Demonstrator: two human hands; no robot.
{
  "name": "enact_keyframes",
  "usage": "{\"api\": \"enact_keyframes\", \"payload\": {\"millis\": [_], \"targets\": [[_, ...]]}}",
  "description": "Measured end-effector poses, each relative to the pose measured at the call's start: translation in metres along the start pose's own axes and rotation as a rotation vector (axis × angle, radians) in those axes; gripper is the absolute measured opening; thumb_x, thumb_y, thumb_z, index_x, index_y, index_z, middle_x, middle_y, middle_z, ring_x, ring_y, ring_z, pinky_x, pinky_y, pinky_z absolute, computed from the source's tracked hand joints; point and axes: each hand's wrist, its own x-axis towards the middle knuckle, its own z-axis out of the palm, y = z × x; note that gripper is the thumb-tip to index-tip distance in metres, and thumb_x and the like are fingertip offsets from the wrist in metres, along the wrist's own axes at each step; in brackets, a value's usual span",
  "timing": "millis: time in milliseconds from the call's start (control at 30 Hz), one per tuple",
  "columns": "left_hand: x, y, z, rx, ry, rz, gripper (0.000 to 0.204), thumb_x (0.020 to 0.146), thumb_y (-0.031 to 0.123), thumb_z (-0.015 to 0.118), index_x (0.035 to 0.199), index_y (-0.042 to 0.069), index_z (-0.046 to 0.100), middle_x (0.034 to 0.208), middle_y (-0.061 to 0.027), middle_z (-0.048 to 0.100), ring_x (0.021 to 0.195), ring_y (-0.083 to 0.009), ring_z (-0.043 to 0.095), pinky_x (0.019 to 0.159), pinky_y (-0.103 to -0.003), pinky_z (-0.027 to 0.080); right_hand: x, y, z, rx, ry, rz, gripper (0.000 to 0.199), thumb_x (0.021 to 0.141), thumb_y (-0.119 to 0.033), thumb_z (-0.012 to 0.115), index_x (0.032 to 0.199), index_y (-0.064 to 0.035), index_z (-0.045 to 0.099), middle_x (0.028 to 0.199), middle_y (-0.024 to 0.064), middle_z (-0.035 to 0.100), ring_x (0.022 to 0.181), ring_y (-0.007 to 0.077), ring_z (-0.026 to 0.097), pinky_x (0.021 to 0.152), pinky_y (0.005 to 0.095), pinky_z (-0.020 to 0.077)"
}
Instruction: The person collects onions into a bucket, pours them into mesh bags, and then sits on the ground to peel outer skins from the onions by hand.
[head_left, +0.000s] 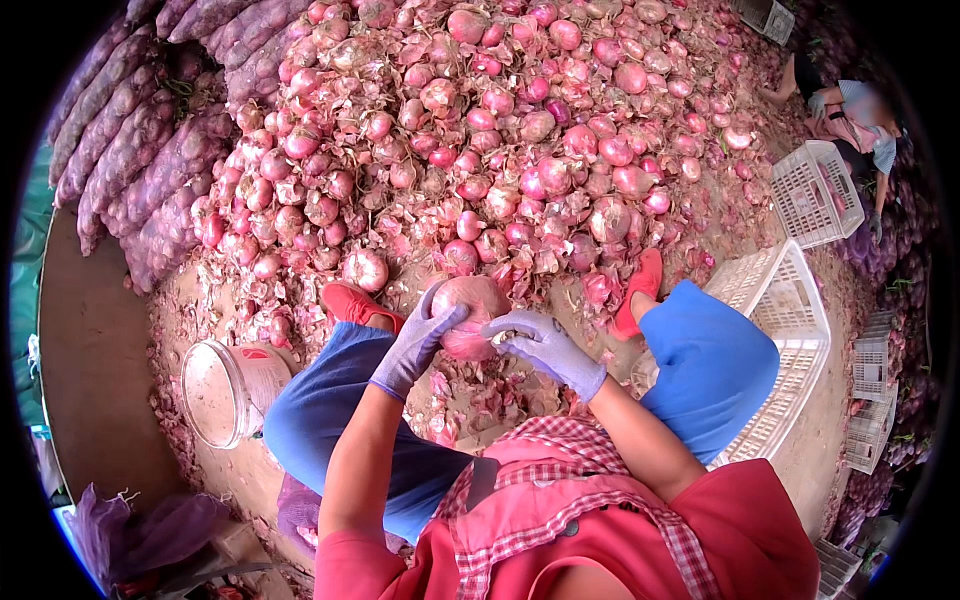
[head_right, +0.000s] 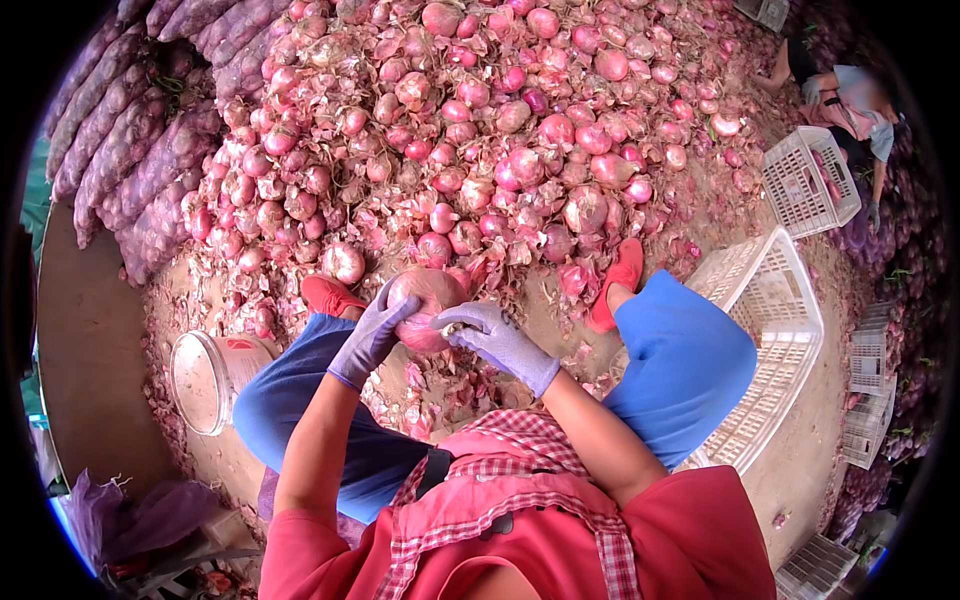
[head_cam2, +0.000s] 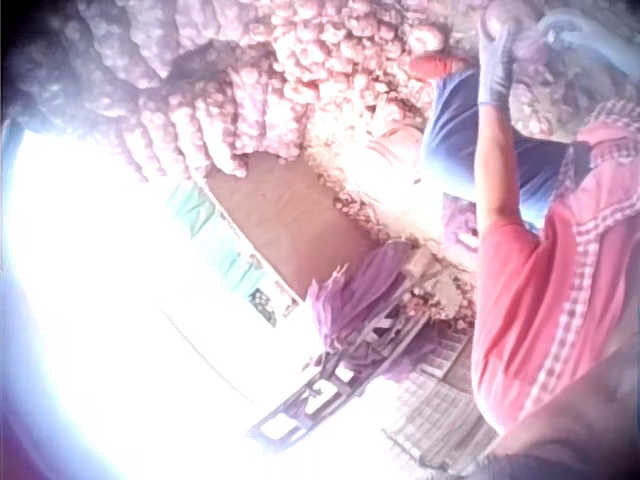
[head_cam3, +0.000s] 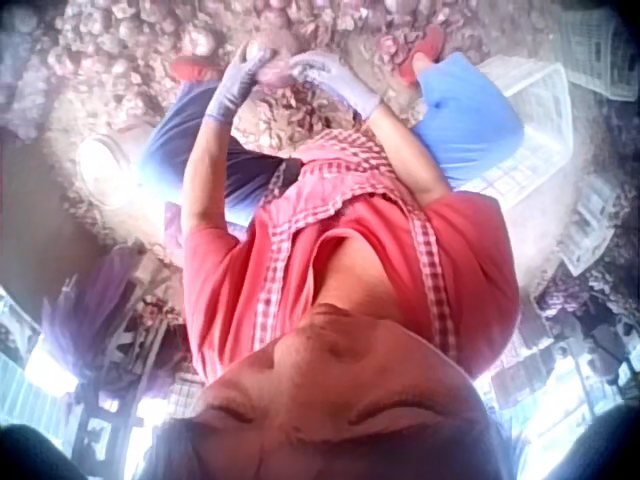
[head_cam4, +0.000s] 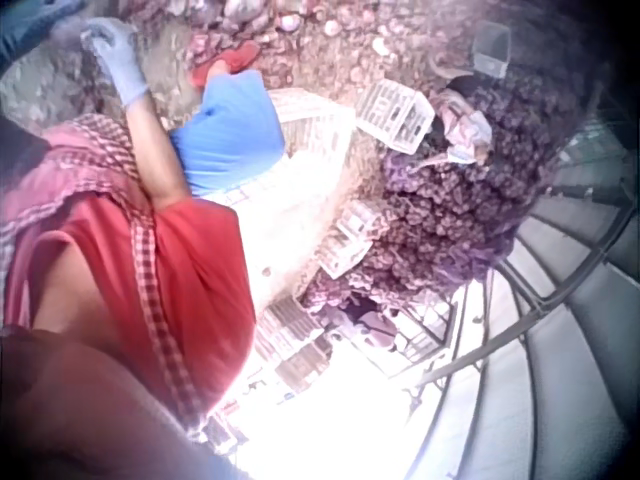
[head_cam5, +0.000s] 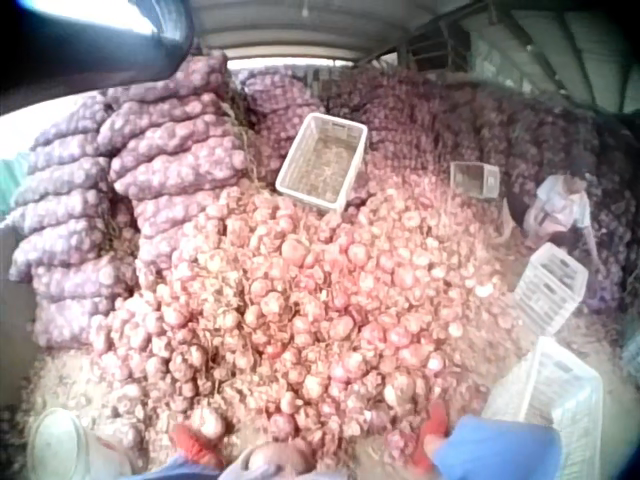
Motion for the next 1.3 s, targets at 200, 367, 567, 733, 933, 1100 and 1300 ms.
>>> {"api": "enact_keyframes", "payload": {"millis": [200,367,567,733,933,1100,1300], "targets": [[-0.011,-0.012,0.03,-0.397,-0.094,-0.036,0.058,0.083,0.032,0.061,0.127,-0.001,0.041,0.119,-0.0117,0.052,0.108,-0.0201,0.052,0.095,-0.034,0.042,-0.015,-0.052,-0.025,-0.943,0.174,-0.225,0.072,0.07,-0.037,0.073,0.129,-0.0078,0.043,0.122,0.0156,0.046,0.115,0.0262,0.045,0.098,0.0381,0.0366],[-0.012,0.002,0.074,-0.164,-0.178,-0.018,0.059,0.089,0.045,0.05,0.129,0.004,0.039,0.121,-0.0112,0.051,0.106,-0.0209,0.054,0.085,-0.035,0.048,-0.006,-0.02,-0.028,-0.148,0.286,-0.085,0.058,0.081,-0.029,0.064,0.131,-0.008,0.041,0.127,0.0117,0.047,0.119,0.0233,0.044,0.102,0.0363,0.0342],[0.029,0.022,0.024,-0.191,0.042,0.04,0.046,0.092,0.043,0.045,0.118,0.005,0.047,0.107,-0.0128,0.061,0.087,-0.0245,0.062,0.077,-0.036,0.051,-0.048,-0.123,-0.079,0.446,0.446,-0.26,0.039,0.095,-0.026,0.04,0.125,-0.0023,0.045,0.121,0.0096,0.052,0.111,0.0178,0.051,0.095,0.0312,0.0423],[0.067,-0.066,-0.075,0.001,0.447,-0.076,0.039,0.085,0.031,0.059,0.112,0.002,0.054,0.091,-0.0075,0.064,0.068,-0.016,0.06,0.057,-0.024,0.045,-0.172,-0.184,-0.204,-0.032,0.805,-0.385,0.039,0.096,-0.022,0.036,0.129,-0.0026,0.042,0.127,0.0108,0.048,0.116,0.021,0.048,0.1,0.0349,0.0382],[0.095,-0.217,-0.164,0.39,0.575,-0.002,0.033,0.075,0.009,0.062,0.106,0.0,0.058,0.087,-0.0076,0.062,0.078,-0.016,0.058,0.068,-0.026,0.048,-0.243,-0.191,-0.241,-1.055,1.062,0.505,0.032,0.087,-0.031,0.058,0.095,-0.0001,0.064,0.087,0.0078,0.064,0.083,0.0156,0.056,0.077,0.0289,0.0429],[0.105,-0.193,-0.088,1.397,0.374,-0.128,0.067,0.065,0.026,0.073,0.123,0.007,0.045,0.114,-0.0176,0.056,0.101,-0.0319,0.057,0.085,-0.039,0.046,-0.137,-0.185,-0.163,-0.917,0.979,0.149,0.02,0.088,-0.013,0.053,0.097,0.0031,0.061,0.095,0.0105,0.062,0.092,0.0153,0.058,0.085,0.027,0.0434],[0.062,-0.198,-0.052,1.336,0.109,-0.501,0.075,0.056,0.042,0.077,0.119,0.014,0.047,0.108,-0.0168,0.06,0.098,-0.0336,0.059,0.082,-0.042,0.047,-0.026,-0.098,-0.11,-1.002,0.357,0.046,0.018,0.084,-0.008,0.056,0.1,-0.0019,0.06,0.096,0.0098,0.062,0.092,0.0199,0.06,0.081,0.0293,0.0469]]}}
